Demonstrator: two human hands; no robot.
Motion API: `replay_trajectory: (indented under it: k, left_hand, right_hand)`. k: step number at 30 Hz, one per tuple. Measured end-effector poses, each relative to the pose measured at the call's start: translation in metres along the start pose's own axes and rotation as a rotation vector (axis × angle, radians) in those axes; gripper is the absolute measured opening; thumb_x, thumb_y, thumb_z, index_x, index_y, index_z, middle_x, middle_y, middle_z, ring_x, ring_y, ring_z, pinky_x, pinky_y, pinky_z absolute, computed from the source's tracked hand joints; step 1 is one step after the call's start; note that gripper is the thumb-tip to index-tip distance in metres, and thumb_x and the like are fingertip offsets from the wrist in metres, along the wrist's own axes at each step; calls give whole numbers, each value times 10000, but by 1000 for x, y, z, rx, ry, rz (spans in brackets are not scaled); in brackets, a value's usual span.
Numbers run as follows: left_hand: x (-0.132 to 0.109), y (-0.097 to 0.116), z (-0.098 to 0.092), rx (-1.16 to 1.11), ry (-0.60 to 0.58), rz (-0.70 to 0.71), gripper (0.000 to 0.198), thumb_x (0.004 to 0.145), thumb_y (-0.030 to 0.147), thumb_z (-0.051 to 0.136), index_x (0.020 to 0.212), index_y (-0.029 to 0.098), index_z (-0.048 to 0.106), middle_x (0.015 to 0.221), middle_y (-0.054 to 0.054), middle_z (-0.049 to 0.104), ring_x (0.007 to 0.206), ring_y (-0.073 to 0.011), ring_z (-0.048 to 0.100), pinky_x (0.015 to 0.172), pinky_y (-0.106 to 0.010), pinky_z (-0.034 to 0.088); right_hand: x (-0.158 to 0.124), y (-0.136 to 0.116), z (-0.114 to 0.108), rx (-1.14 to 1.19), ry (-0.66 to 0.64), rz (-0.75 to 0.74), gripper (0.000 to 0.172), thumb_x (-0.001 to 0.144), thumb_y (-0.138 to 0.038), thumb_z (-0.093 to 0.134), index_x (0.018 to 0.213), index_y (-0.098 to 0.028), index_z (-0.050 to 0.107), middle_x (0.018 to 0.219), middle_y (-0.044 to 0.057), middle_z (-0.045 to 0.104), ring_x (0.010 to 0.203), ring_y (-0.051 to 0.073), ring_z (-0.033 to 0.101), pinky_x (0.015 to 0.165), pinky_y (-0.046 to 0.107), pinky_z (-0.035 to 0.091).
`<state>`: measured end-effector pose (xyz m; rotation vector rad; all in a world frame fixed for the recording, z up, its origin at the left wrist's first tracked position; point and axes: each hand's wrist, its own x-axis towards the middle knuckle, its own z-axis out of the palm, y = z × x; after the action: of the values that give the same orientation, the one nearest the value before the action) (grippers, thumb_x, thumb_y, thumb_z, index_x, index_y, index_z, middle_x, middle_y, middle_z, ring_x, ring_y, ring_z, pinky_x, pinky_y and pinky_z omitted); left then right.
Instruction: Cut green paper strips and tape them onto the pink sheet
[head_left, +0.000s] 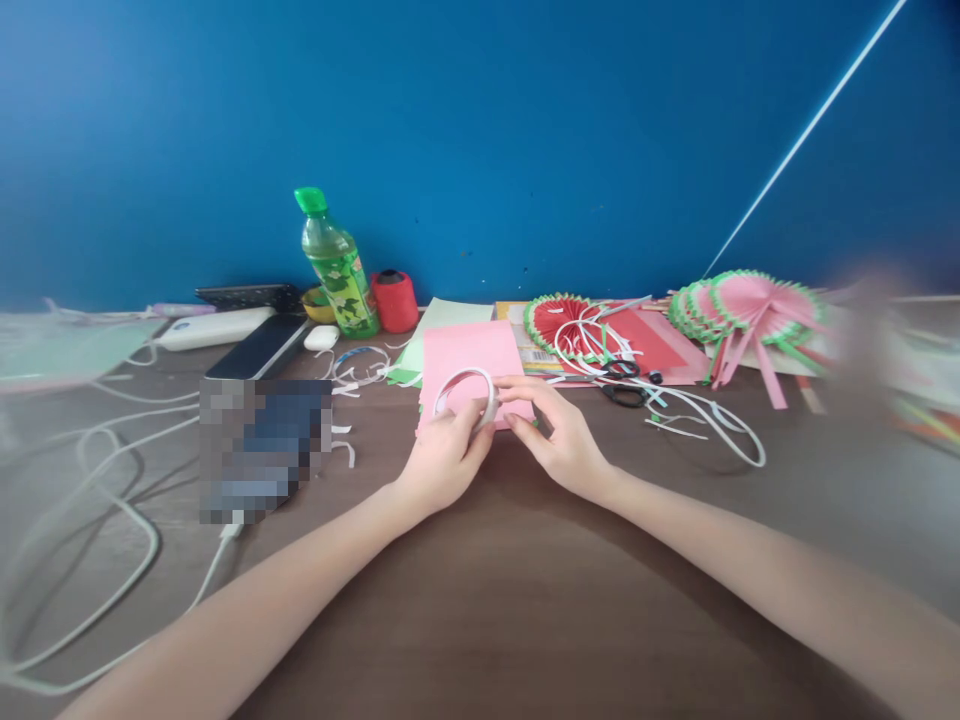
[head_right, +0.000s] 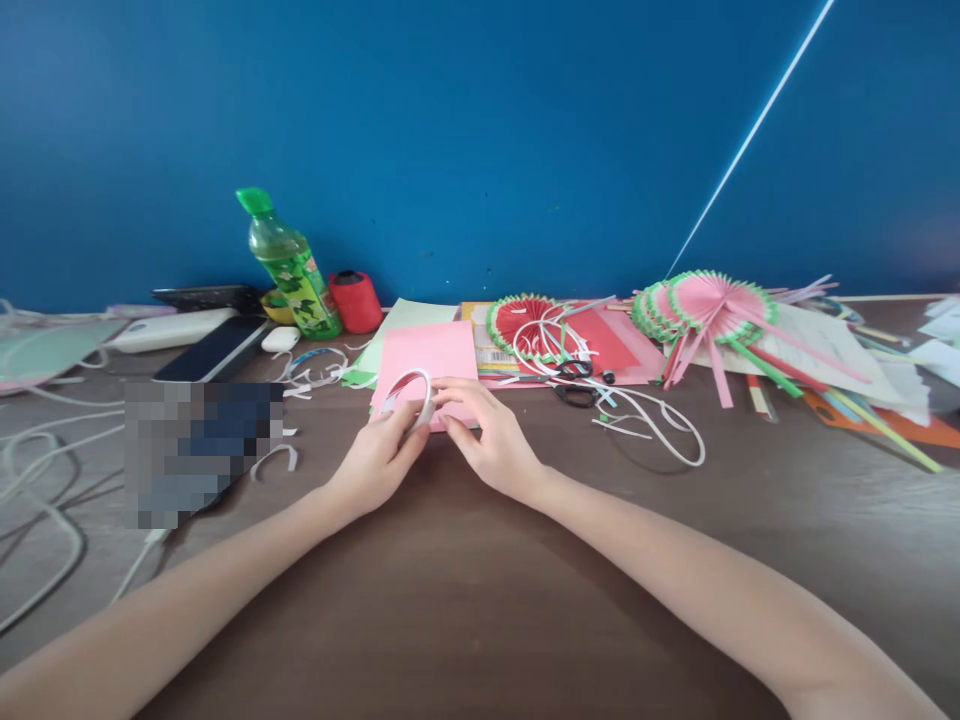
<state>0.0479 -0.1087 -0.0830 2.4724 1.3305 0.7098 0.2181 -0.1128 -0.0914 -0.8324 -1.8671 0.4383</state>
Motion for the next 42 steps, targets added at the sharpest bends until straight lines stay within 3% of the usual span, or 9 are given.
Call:
replay_trajectory:
  k: [9,12,18,21,29,37,42]
  left_hand:
    - [0,-1,3,116,46,52,253,875,264,315,1019,156,493,752,-47,640,681,-177,586,615,-273,429]
    - [-1,-2,3,166,56,81,260,872,268,317,1007,143,501,713,-51,635,671,-188,586,601,-280,427]
    - [-2,-2,6,250,73,167,263,882,289,299,907,149,521,628,-31,600,609,-169,564,586,-269,415]
    - [-2,-1,7,262,83,170,277,891,300,289,883,158,527,601,-19,587,595,-158,557,585,-258,404]
    - [-1,-1,5,137,77,97,253,891,283,284,914,169,509,629,-8,582,589,-148,548,563,-236,388]
    - [0,1,2,29,81,34,227,860,257,303,801,181,508,618,-1,568,571,-135,536,570,-229,390]
    - [-1,1,2,8,83,38,208,834,234,328,782,177,522,589,6,552,534,-123,519,552,-220,373]
  right_hand:
    - [-1,1,0,-13,-13,11,104,835,-165,470,890,-226,534,1153,77,567,1112,199,507,932,408,415]
    - [0,2,0,-8,23,19,123,833,-171,489,939,-223,527,1103,76,583,1075,191,525,932,394,408]
    - [0,4,0,-76,52,8,9,824,-226,526,821,-229,534,996,64,571,982,200,545,876,388,429]
    - [-1,5,0,-89,49,5,37,827,-217,521,790,-224,521,974,59,559,960,196,543,855,376,435]
    - [-1,3,1,-61,14,-9,49,850,-199,484,805,-218,491,1021,71,539,1018,186,518,900,368,407]
    - [-2,3,1,-16,11,-45,100,846,-158,462,911,-221,505,921,52,553,929,178,525,833,360,439]
    - [-2,3,1,-62,-6,-46,84,813,-147,525,862,-215,532,886,48,521,885,171,514,794,342,445]
